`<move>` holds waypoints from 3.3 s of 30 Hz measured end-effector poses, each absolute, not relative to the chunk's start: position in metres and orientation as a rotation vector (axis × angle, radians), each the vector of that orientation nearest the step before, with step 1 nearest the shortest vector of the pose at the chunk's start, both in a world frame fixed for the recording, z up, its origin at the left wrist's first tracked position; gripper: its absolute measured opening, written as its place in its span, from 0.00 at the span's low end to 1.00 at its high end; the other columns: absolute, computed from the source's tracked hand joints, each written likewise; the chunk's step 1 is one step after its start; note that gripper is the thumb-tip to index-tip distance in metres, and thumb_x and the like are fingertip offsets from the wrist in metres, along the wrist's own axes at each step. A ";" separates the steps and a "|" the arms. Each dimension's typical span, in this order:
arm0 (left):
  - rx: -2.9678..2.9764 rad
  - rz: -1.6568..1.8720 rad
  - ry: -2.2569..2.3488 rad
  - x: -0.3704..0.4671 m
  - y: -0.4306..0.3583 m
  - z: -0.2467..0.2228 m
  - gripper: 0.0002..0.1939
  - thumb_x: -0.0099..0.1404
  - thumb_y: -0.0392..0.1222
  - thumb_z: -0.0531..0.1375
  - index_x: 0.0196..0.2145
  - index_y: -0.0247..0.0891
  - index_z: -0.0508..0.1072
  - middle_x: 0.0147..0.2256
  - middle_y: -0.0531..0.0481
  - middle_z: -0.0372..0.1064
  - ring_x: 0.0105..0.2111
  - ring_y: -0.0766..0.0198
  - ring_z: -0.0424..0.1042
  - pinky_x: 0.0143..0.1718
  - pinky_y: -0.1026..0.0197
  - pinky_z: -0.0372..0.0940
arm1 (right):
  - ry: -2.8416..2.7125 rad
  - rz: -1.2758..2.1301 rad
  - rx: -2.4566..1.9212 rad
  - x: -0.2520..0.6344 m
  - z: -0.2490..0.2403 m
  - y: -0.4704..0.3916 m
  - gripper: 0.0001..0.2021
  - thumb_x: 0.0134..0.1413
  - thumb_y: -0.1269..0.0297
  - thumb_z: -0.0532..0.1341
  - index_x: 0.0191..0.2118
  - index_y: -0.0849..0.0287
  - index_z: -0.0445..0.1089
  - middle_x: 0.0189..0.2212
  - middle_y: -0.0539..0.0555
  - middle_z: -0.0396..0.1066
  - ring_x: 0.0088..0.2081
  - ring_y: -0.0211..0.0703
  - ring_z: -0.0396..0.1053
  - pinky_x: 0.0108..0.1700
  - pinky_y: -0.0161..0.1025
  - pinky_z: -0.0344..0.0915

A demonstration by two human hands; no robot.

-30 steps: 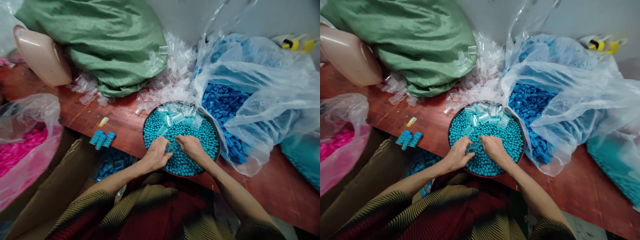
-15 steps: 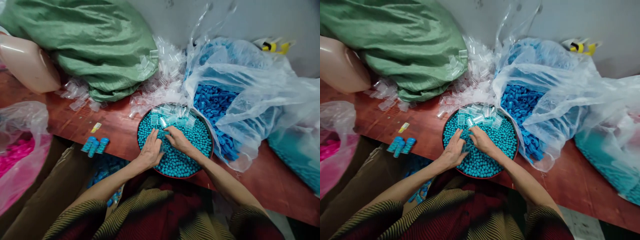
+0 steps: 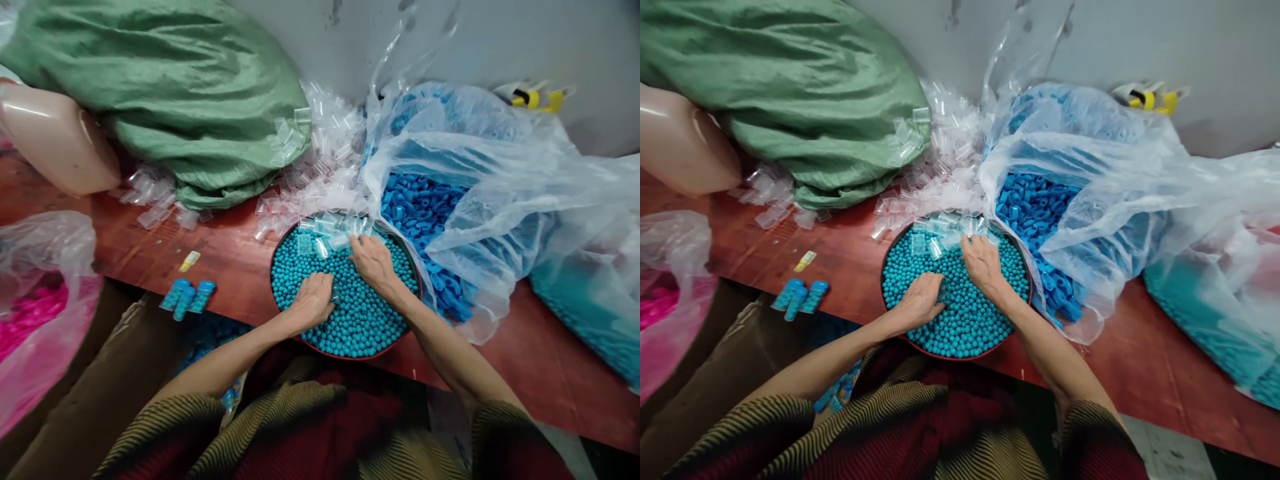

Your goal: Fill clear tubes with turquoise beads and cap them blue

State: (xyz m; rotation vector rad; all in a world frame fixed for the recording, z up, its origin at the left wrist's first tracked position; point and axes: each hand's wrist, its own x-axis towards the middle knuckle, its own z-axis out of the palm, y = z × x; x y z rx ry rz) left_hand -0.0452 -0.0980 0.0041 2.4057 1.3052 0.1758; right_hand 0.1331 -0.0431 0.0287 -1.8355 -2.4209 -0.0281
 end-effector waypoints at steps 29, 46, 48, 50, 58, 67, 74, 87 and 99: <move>2.315 0.194 1.188 -0.042 -0.085 0.010 0.27 0.52 0.36 0.60 0.50 0.35 0.58 0.48 0.40 0.60 0.50 0.50 0.61 0.52 0.46 0.60 | -2.235 0.211 -1.710 0.138 0.027 -0.045 0.21 0.58 0.66 0.54 0.57 0.61 0.58 0.54 0.63 0.62 0.51 0.50 0.64 0.46 0.41 0.64; 2.576 0.442 1.115 -0.039 -0.100 -0.005 0.27 0.51 0.32 0.58 0.49 0.28 0.56 0.63 0.23 0.36 0.65 0.37 0.31 0.60 0.35 0.46 | -2.430 0.524 -1.348 0.140 0.000 -0.046 0.10 0.56 0.71 0.55 0.44 0.63 0.66 0.38 0.57 0.66 0.42 0.43 0.65 0.45 0.39 0.62; 2.552 0.390 1.118 -0.038 -0.097 -0.005 0.30 0.49 0.32 0.59 0.50 0.28 0.55 0.63 0.23 0.39 0.65 0.37 0.34 0.60 0.36 0.47 | -2.428 0.555 -1.291 0.139 -0.001 -0.056 0.10 0.58 0.72 0.52 0.43 0.62 0.67 0.37 0.57 0.67 0.40 0.42 0.65 0.44 0.39 0.62; 2.511 0.330 1.132 -0.038 -0.093 -0.005 0.34 0.48 0.33 0.60 0.52 0.29 0.53 0.61 0.26 0.45 0.64 0.38 0.40 0.59 0.36 0.50 | -2.399 0.631 -1.259 0.138 -0.002 -0.063 0.12 0.59 0.73 0.50 0.43 0.61 0.68 0.36 0.56 0.68 0.38 0.41 0.66 0.42 0.39 0.63; 2.394 0.299 1.064 -0.042 -0.075 -0.003 0.33 0.46 0.34 0.63 0.50 0.33 0.56 0.62 0.27 0.41 0.64 0.39 0.43 0.58 0.36 0.52 | -2.347 0.490 -1.502 0.150 0.009 -0.063 0.19 0.58 0.74 0.50 0.54 0.60 0.63 0.45 0.59 0.68 0.43 0.44 0.68 0.43 0.39 0.64; 2.428 0.265 1.063 -0.043 -0.069 0.005 0.32 0.48 0.37 0.63 0.50 0.32 0.56 0.61 0.28 0.45 0.63 0.39 0.44 0.59 0.37 0.49 | -2.573 0.631 -1.444 0.143 0.006 -0.041 0.12 0.60 0.67 0.53 0.47 0.59 0.68 0.41 0.57 0.73 0.43 0.43 0.70 0.41 0.36 0.61; 2.333 0.311 1.034 -0.037 -0.070 0.005 0.46 0.48 0.37 0.61 0.61 0.36 0.44 0.57 0.36 0.54 0.58 0.46 0.56 0.55 0.43 0.58 | -2.618 0.797 -1.471 0.148 0.022 -0.055 0.12 0.59 0.74 0.49 0.43 0.61 0.68 0.36 0.56 0.74 0.36 0.41 0.71 0.36 0.33 0.61; 2.319 0.340 1.170 -0.033 -0.073 -0.001 0.37 0.48 0.37 0.61 0.55 0.32 0.53 0.51 0.37 0.57 0.54 0.48 0.59 0.56 0.45 0.58 | -2.259 0.223 -2.099 0.152 0.024 -0.041 0.27 0.60 0.63 0.49 0.63 0.64 0.47 0.44 0.64 0.67 0.39 0.50 0.70 0.35 0.38 0.65; 2.343 0.328 1.200 -0.028 -0.070 -0.002 0.38 0.47 0.38 0.60 0.55 0.32 0.52 0.49 0.36 0.60 0.52 0.46 0.61 0.53 0.43 0.60 | -2.408 0.391 -1.766 0.088 0.039 0.008 0.34 0.54 0.78 0.47 0.66 0.53 0.42 0.59 0.66 0.54 0.50 0.54 0.65 0.47 0.49 0.64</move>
